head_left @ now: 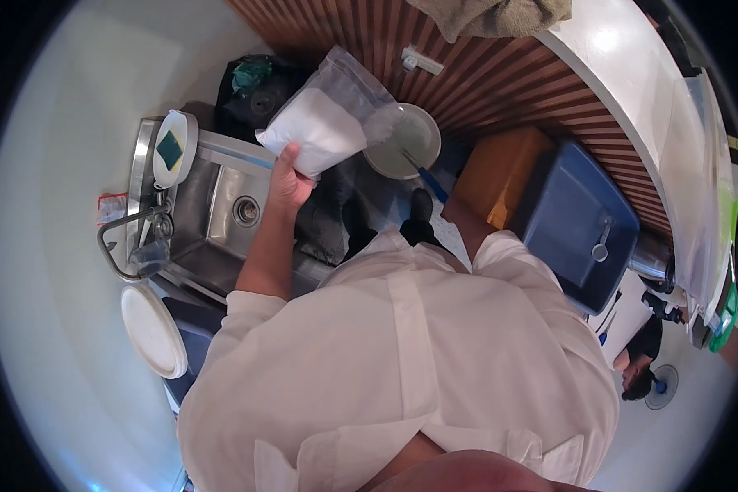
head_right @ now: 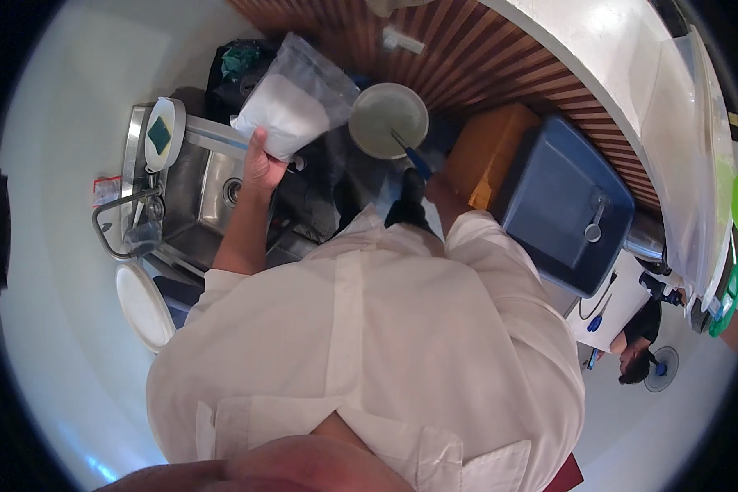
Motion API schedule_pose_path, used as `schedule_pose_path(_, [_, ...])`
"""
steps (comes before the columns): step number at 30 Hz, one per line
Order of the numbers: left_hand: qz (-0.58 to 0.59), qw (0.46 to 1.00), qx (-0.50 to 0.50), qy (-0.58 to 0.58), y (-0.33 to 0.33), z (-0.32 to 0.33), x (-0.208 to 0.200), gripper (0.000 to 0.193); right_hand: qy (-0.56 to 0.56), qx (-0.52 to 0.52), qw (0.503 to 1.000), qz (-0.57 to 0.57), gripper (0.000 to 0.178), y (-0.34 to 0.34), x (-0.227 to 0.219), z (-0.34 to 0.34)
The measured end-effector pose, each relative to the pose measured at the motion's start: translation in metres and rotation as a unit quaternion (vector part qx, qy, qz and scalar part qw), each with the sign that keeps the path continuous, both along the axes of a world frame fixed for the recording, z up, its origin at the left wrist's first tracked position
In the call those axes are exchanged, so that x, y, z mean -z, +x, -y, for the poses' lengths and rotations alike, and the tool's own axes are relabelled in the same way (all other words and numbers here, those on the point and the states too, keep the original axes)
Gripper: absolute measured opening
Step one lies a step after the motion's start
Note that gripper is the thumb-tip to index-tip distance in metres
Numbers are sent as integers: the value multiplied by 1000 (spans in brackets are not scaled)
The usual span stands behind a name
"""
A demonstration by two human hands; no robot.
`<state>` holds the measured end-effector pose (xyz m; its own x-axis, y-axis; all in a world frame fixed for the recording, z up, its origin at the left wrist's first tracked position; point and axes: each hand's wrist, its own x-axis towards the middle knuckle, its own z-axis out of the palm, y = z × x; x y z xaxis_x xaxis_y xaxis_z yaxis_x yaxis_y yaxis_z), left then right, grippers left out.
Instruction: Preparing a sauce or liquid mixture by cutting open a plastic bag and mixing the contents in a bucket.
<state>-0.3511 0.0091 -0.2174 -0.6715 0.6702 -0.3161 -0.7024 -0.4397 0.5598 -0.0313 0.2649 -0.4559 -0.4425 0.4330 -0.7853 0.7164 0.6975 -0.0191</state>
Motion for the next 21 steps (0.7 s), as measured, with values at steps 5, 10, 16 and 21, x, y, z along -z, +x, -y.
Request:
schedule_pose_path(5, [22,999,-28,-3,2,2,13,73,-62,-118,991,13,51,-4,5,0])
schedule_pose_path(10, [12,999,-35,-17,3,5,13,72,-261,162,951,24,52,-20,-15,13])
schedule_pose_path(16, [4,1000,-13,-6,-1,-7,0,74,-200,278,907,-244,39,-1,29,32])
schedule_pose_path(21, [-18,1000,-2,-9,-11,-18,7,74,-185,331,913,-152,39,-45,8,-11])
